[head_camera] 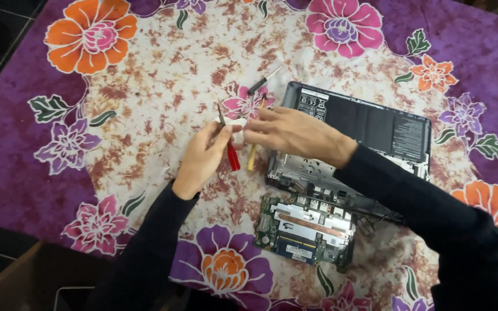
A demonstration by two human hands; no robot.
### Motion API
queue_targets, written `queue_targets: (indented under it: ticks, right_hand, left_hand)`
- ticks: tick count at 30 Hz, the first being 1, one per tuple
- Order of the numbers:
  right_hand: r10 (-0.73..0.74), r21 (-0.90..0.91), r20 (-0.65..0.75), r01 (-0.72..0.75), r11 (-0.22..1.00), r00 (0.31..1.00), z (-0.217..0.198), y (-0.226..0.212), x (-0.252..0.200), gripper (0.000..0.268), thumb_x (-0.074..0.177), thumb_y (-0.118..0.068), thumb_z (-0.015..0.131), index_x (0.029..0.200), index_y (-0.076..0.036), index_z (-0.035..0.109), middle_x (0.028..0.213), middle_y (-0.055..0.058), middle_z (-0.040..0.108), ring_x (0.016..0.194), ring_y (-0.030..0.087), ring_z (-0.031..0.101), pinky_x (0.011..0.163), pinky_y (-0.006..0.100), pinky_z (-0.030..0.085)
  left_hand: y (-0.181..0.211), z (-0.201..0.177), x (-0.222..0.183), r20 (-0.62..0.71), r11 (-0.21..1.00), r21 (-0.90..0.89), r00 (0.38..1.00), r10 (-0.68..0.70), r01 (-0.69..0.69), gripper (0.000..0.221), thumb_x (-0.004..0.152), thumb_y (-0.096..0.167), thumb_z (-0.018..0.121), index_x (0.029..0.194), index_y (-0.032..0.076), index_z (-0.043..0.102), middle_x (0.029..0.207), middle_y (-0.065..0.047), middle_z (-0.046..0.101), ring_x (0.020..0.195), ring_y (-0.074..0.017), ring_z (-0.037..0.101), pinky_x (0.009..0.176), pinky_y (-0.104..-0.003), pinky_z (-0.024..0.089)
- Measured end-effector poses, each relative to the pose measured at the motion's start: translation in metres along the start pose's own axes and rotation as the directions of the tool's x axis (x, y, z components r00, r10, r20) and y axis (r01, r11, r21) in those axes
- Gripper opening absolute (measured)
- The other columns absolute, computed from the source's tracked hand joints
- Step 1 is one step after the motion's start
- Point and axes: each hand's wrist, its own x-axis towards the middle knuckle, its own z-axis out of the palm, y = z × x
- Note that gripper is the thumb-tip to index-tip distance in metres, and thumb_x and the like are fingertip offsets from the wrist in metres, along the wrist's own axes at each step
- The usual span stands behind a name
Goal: Cleaning the internal chassis of a laptop with a brush and cloth, then preparing and seating the motherboard for reinstallation.
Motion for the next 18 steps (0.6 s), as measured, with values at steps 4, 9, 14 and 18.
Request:
queue_targets:
  ticks: [4, 9, 14, 18]
  right_hand:
    - [0.596, 0.633, 0.505, -0.737, 0.235, 0.624, -0.057, -0.008, -0.019, 0.076, 0.095, -0.07, 0.038, 0.134, -0.011, 0.065, 0.135, 0.021, 0.063, 0.13, 0.046, 0.056, 0.109, 0.057, 0.04]
    - [0.696, 0.771, -0.187, -0.335, 0.541, 0.693, -0.027, -0.019, -0.081, 0.012, 0.103, -0.007, 0.055, 0.113, 0.0, 0.058, 0.08, 0.008, 0.073, 0.072, 0.022, 0.075, 0.047, 0.022, 0.048]
    - [0.736, 0.789, -0.129, -0.381, 0.482, 0.665, -0.009, -0.041, -0.091, 0.014, 0.099, 0.002, 0.058, 0.111, 0.003, 0.064, 0.081, 0.012, 0.073, 0.075, 0.026, 0.077, 0.071, 0.036, 0.063]
    - [0.664, 0.762, -0.171, -0.33, 0.558, 0.728, -0.005, -0.049, -0.094, 0.015, 0.098, 0.001, 0.057, 0.108, 0.0, 0.068, 0.082, 0.011, 0.072, 0.074, 0.026, 0.075, 0.069, 0.039, 0.065]
  left_hand:
    - [0.005, 0.001, -0.004, 0.016, 0.998, -0.023, 0.998, -0.053, 0.053, 0.034, 0.1, 0.041, 0.054, 0.097, 0.011, 0.069, 0.105, -0.011, 0.077, 0.104, -0.0273, 0.075, 0.09, -0.042, 0.056]
    - [-0.022, 0.015, 0.003, 0.101, 0.998, -0.014, 0.992, 0.069, -0.068, 0.04, 0.099, 0.043, 0.057, 0.107, 0.005, 0.068, 0.109, -0.019, 0.075, 0.1, -0.0327, 0.076, 0.083, -0.044, 0.06]
    - [-0.025, 0.024, -0.005, 0.171, 0.997, 0.048, 0.984, 0.058, -0.067, 0.046, 0.1, 0.047, 0.055, 0.104, 0.003, 0.068, 0.102, -0.019, 0.075, 0.096, -0.0341, 0.076, 0.078, -0.04, 0.06]
    - [-0.036, 0.026, 0.002, 0.188, 0.997, 0.037, 0.98, 0.063, -0.071, 0.047, 0.1, 0.046, 0.055, 0.102, 0.0, 0.066, 0.097, -0.022, 0.075, 0.092, -0.036, 0.077, 0.071, -0.039, 0.061]
